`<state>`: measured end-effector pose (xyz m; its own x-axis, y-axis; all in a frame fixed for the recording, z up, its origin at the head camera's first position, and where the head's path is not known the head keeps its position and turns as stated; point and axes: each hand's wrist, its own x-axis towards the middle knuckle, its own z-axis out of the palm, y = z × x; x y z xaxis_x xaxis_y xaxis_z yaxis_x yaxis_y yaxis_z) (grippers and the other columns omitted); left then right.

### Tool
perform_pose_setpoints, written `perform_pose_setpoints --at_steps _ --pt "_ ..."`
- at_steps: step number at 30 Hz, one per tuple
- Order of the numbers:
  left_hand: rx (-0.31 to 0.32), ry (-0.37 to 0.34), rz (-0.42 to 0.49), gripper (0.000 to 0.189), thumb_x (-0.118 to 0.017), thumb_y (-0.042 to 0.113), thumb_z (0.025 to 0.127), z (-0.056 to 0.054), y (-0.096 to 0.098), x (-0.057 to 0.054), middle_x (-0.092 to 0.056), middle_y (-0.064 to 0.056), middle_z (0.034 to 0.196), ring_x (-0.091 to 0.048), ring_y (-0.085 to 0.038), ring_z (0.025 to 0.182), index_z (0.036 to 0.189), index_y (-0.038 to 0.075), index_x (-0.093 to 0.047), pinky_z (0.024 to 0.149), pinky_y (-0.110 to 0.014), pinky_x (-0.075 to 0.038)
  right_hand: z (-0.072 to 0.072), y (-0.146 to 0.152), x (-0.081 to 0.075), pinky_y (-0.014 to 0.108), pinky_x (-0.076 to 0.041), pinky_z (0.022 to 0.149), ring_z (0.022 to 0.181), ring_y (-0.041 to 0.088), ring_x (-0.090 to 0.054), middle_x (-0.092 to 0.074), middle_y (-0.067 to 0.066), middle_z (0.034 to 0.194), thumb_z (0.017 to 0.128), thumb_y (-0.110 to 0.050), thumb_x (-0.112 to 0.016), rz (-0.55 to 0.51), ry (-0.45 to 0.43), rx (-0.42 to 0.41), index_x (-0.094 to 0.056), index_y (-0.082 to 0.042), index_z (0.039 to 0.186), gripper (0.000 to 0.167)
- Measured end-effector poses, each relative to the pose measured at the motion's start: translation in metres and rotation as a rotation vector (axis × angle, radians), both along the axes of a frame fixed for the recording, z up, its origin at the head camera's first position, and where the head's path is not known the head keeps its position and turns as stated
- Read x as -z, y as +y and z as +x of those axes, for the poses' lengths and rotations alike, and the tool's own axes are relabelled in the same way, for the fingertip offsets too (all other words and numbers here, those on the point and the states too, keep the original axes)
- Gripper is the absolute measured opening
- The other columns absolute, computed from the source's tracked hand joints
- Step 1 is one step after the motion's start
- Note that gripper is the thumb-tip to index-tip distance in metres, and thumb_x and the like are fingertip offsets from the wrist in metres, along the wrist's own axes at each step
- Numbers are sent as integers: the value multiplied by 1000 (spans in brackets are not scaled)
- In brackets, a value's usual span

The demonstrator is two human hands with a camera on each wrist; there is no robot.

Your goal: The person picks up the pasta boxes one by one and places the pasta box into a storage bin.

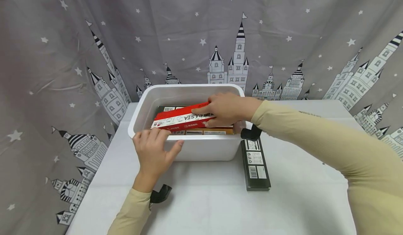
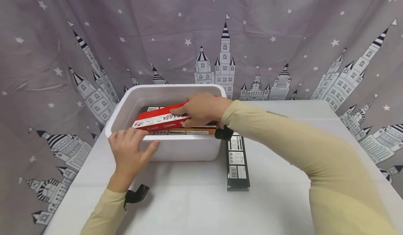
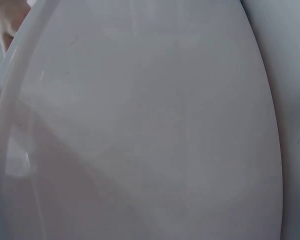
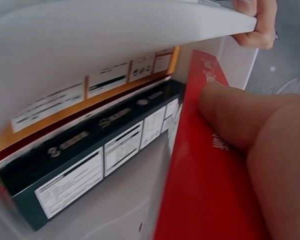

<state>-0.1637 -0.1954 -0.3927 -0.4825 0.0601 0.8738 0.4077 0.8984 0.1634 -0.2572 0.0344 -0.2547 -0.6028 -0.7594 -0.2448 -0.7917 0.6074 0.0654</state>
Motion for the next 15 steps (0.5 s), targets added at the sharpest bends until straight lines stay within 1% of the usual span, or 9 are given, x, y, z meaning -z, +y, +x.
perform_pose_setpoints --at_steps 2,6,12,15 --pt "-3 -7 -1 62 -48 64 97 0 0 0 -64 -15 79 -53 -37 77 85 5 -65 84 -56 -34 0 -6 1 47 -52 89 111 28 -58 -60 16 127 98 -49 -60 11 -10 -2 -37 -46 154 61" --pt "-6 -12 -5 63 -47 64 97 0 -1 1 -64 -15 80 -53 -37 78 86 5 -64 84 -56 -34 1 -16 6 47 -52 91 114 28 -56 -60 14 127 97 -51 -60 45 -19 -5 -37 -48 154 61" --pt "-4 -6 -8 60 -49 62 96 1 -1 1 -65 -15 81 -53 -37 78 86 5 -65 84 -56 -34 1 -27 10 50 -50 100 125 28 -53 -58 14 134 98 -51 -59 66 -44 21 -36 -48 154 60" --pt "-13 -14 -18 60 -49 62 97 2 -2 0 -65 -15 81 -54 -38 78 86 5 -65 85 -57 -35 -1 -31 12 49 -48 103 125 28 -52 -57 14 135 98 -50 -58 60 -45 28 -36 -47 154 61"
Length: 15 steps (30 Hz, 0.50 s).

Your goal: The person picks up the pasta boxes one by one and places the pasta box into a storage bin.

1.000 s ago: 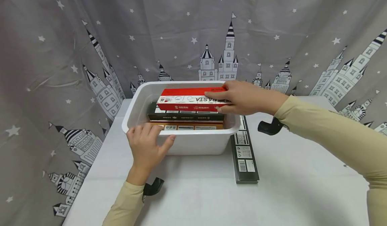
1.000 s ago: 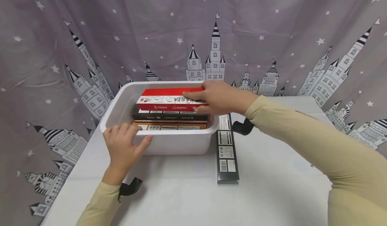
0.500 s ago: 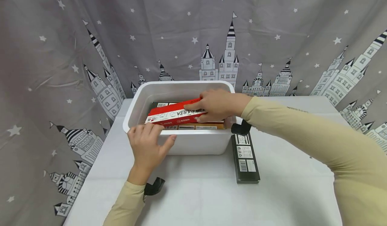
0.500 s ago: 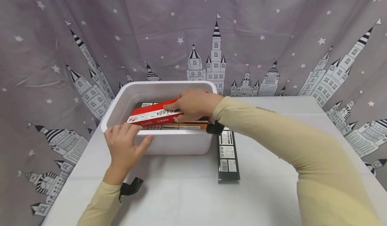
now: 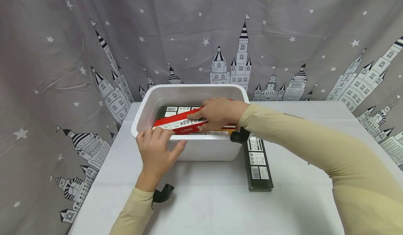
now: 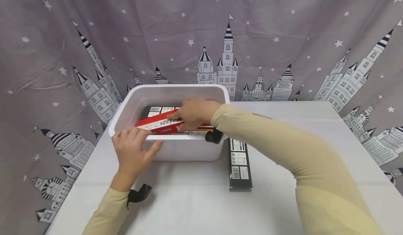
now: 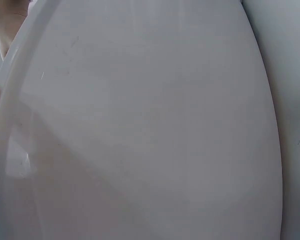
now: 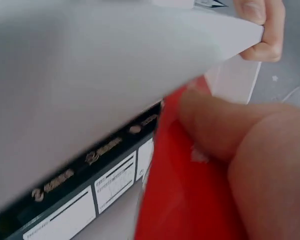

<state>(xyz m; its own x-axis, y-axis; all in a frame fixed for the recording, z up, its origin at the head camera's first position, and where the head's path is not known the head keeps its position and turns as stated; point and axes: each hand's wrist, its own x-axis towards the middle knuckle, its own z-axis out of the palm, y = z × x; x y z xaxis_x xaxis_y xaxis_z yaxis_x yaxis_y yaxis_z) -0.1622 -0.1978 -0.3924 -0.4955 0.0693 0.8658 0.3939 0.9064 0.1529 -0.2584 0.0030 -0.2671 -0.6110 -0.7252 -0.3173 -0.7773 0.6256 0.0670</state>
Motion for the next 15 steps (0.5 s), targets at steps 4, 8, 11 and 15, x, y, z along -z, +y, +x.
perform_pose_setpoints --at_steps 4,8,11,15 --pt "-5 -22 0 62 -47 63 97 2 -1 -1 -65 -16 82 -54 -38 79 86 4 -64 86 -57 -35 -1 -2 1 48 -47 104 126 29 -52 -57 14 135 98 -49 -60 1 3 5 -36 -47 154 61" --pt "-7 -29 11 62 -47 63 97 3 -1 -2 -65 -16 82 -53 -38 78 86 5 -63 86 -57 -35 0 -3 2 49 -47 103 127 29 -52 -57 14 135 98 -49 -61 -3 -6 10 -37 -47 154 61" --pt "-3 -20 13 61 -48 62 97 2 -1 -1 -65 -16 81 -53 -38 78 86 5 -64 85 -57 -35 0 -3 4 49 -48 102 124 29 -53 -58 14 133 97 -48 -62 -3 -6 8 -37 -47 154 62" --pt "8 -29 15 63 -46 64 98 0 1 0 -65 -16 81 -53 -38 79 87 4 -65 86 -57 -35 -2 1 10 46 -49 98 119 26 -54 -60 12 128 96 -47 -65 9 -19 9 -37 -46 154 64"
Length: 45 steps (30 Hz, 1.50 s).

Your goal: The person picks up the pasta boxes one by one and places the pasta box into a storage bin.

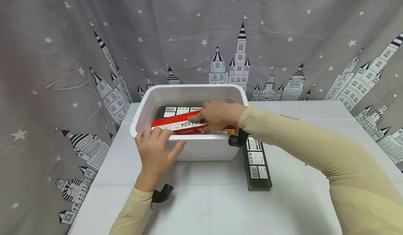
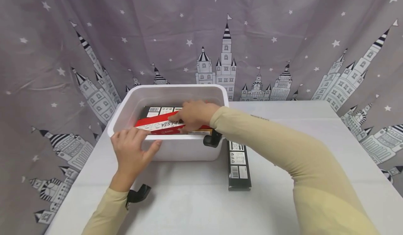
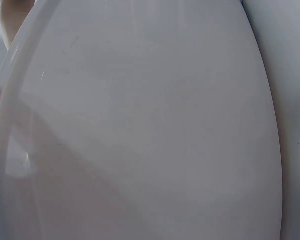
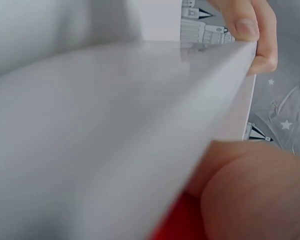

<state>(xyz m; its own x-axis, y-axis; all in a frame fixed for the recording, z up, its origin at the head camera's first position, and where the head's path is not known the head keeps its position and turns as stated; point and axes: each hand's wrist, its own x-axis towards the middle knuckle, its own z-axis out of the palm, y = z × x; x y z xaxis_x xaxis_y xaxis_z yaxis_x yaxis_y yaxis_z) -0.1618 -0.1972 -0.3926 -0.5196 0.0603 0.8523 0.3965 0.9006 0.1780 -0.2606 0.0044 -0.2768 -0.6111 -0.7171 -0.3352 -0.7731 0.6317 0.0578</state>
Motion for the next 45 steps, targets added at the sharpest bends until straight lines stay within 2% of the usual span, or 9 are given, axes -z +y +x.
perform_pose_setpoints --at_steps 5,9,16,21,26,32,40,43,45 --pt "6 -19 2 66 -43 66 98 -1 2 1 -65 -16 81 -52 -37 79 87 5 -65 87 -57 -35 -3 4 6 43 -51 92 116 23 -54 -58 11 131 95 -46 -67 -8 -38 40 -37 -47 153 65" --pt "2 -3 -11 65 -44 65 98 -1 2 0 -64 -16 81 -53 -37 79 87 5 -65 87 -57 -35 -4 4 5 43 -51 88 114 22 -53 -57 10 133 94 -45 -68 -15 -57 70 -37 -47 153 67" --pt "-12 4 -12 64 -45 64 98 1 0 0 -64 -16 80 -52 -37 78 87 5 -65 86 -56 -35 -2 0 8 40 -51 88 112 24 -53 -60 10 126 95 -38 -69 -13 -64 62 -40 -46 153 66" --pt "-9 -14 -3 63 -45 64 98 1 1 0 -63 -15 80 -53 -37 78 86 4 -65 87 -57 -34 0 0 11 43 -51 94 115 26 -54 -58 11 126 96 -20 -66 13 -25 61 -45 -40 152 63" --pt "-5 23 -14 61 -48 62 97 0 2 0 -63 -15 78 -52 -37 76 85 4 -64 85 -56 -34 2 1 13 45 -53 95 116 28 -55 -61 12 125 97 -7 -59 -14 67 45 -48 -36 151 62" --pt "-3 36 -2 62 -49 63 96 0 1 -1 -63 -15 78 -52 -37 76 85 4 -64 84 -57 -33 5 2 10 46 -54 93 115 29 -56 -61 11 121 97 -19 -63 -14 79 40 -50 -33 151 57" --pt "-1 38 -4 61 -50 62 96 0 -1 0 -64 -16 78 -52 -38 75 85 4 -64 84 -57 -34 9 11 7 47 -53 95 120 28 -56 -61 11 129 100 -25 -60 -28 92 67 -49 -34 151 53" --pt "5 15 12 64 -47 64 97 0 0 0 -64 -16 79 -52 -37 76 85 4 -64 85 -57 -33 10 24 5 50 -49 100 122 31 -57 -61 13 131 99 -30 -62 -76 98 81 -49 -32 151 54" --pt "10 0 19 65 -46 65 97 0 1 0 -64 -16 79 -52 -37 77 86 4 -65 85 -57 -33 12 38 5 51 -50 98 121 32 -58 -62 14 131 99 -34 -64 -131 113 90 -50 -29 151 54"
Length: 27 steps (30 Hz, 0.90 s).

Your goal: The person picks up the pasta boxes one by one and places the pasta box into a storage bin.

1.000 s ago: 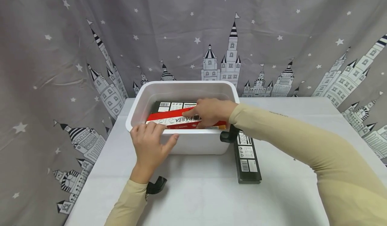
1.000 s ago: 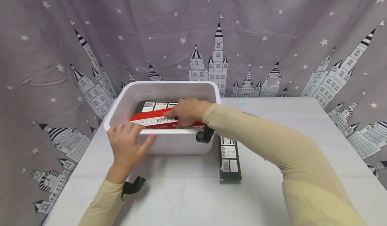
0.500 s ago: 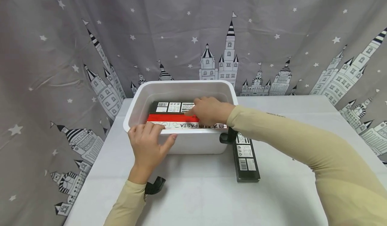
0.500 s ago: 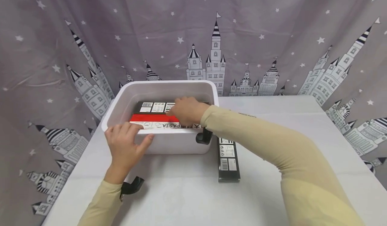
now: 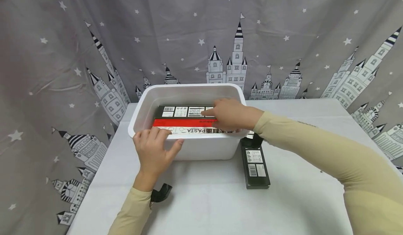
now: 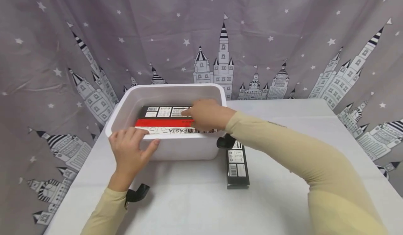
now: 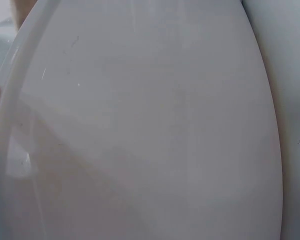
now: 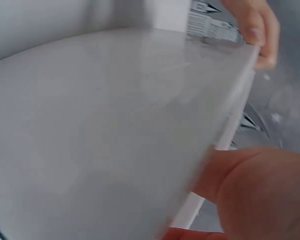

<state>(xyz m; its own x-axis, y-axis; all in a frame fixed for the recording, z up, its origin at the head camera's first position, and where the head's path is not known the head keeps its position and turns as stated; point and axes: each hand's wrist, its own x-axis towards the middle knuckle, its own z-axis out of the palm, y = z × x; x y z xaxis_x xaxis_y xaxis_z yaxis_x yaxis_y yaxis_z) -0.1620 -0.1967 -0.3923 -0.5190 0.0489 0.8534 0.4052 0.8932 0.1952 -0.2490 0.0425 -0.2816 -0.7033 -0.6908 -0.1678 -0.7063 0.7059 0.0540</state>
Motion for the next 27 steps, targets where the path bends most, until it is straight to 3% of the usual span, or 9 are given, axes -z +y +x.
perform_pose_setpoints --at_steps 5,10,17,22,27 --pt "-1 2 -7 64 -47 64 97 -2 2 0 -63 -15 77 -52 -37 77 86 4 -65 85 -57 -34 6 42 0 50 -54 83 109 35 -61 -64 18 125 97 -34 -63 -146 68 -3 -56 -20 147 52" --pt "-8 -4 -5 65 -46 64 97 -3 1 -1 -63 -16 76 -52 -37 76 85 3 -65 85 -57 -34 15 80 0 54 -52 93 109 41 -62 -64 24 125 98 -33 -64 -209 110 11 -57 -15 145 51" --pt "-14 12 -13 64 -48 63 97 0 -1 -2 -62 -16 76 -52 -38 75 84 3 -64 84 -57 -34 29 115 5 63 -47 101 129 50 -55 -52 31 144 101 -40 -59 -201 92 138 -49 -17 152 56" --pt "-14 48 -16 61 -51 61 96 -1 -1 -1 -63 -16 76 -52 -38 73 84 3 -65 82 -57 -33 38 130 19 64 -49 97 123 50 -58 -51 32 144 99 -40 -62 -212 71 196 -46 -14 153 62" --pt "-3 55 -10 59 -52 60 95 -2 1 0 -63 -15 75 -52 -37 73 84 4 -66 81 -56 -33 46 139 42 67 -48 95 122 55 -58 -46 36 147 98 -39 -64 -240 45 286 -43 -11 155 66"
